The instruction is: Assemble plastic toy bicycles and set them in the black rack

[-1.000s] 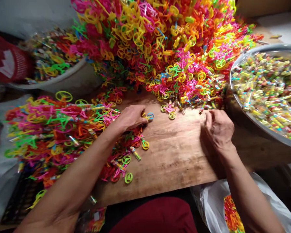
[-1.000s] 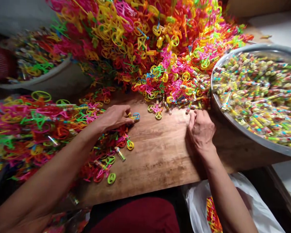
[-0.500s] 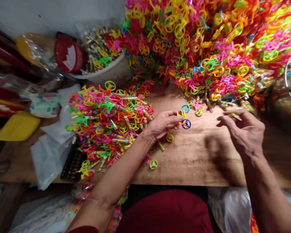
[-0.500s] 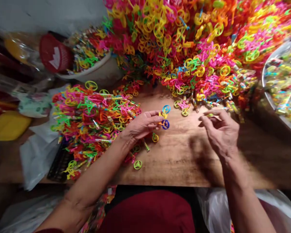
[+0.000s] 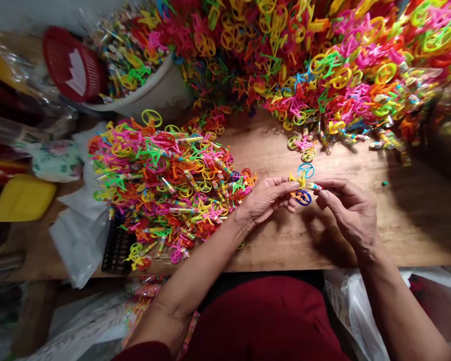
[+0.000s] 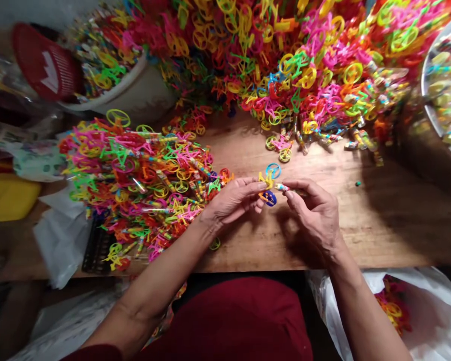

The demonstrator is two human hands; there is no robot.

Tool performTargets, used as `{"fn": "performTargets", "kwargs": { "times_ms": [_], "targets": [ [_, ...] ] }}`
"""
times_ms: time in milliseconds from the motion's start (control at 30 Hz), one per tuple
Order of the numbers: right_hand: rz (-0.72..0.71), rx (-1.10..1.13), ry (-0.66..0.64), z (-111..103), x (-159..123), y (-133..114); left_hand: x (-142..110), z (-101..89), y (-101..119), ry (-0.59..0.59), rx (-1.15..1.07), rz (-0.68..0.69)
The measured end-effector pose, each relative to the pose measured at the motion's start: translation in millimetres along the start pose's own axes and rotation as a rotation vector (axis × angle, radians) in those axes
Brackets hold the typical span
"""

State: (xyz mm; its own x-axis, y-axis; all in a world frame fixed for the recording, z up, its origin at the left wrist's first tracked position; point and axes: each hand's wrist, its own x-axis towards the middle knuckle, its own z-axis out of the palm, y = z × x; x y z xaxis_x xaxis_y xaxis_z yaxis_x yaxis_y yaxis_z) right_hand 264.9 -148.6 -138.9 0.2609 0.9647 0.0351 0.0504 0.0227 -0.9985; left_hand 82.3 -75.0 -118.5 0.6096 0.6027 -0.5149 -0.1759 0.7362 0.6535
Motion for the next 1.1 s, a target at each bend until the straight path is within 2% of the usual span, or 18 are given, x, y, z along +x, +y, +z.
{"fn": "performTargets", "kwargs": {
  "times_ms": [200, 433, 533, 667, 733, 867, 967, 1100],
  "targets": [
    [-0.076, -0.073, -0.061, -4, -5, 7, 6, 4.3, -3, -0.018, 0.015, -0.114],
    [-0.271, -0.152, 0.029, 1, -23, 19, 8, 12.1, -9, -0.027, -0.170, -0.304],
    [-0.317, -0.182, 0.070, 4, -28, 19, 9, 15.9, -14, -0.009, -0.228, -0.312],
    [-0.264, -0.114, 0.086, 7, -31, 14, 6, 19.6, -20, -0.026, -0.276, -0.314],
    [-0.282, -0.131, 0.099, 9, -34, 13, 4, 20.9, -23, -0.027, -0.303, -0.298],
    [-0.338, -0.169, 0.150, 11, -41, 18, 1, 21.2, -27, -0.050, -0.355, -0.252],
    [-0.359, -0.187, 0.135, 10, -45, 24, 1, 20.2, -28, -0.051, -0.330, -0.271],
    [-0.527, -0.279, 0.163, 10, -44, 30, 0, 20.5, -31, -0.055, -0.345, -0.294]
  ]
}}
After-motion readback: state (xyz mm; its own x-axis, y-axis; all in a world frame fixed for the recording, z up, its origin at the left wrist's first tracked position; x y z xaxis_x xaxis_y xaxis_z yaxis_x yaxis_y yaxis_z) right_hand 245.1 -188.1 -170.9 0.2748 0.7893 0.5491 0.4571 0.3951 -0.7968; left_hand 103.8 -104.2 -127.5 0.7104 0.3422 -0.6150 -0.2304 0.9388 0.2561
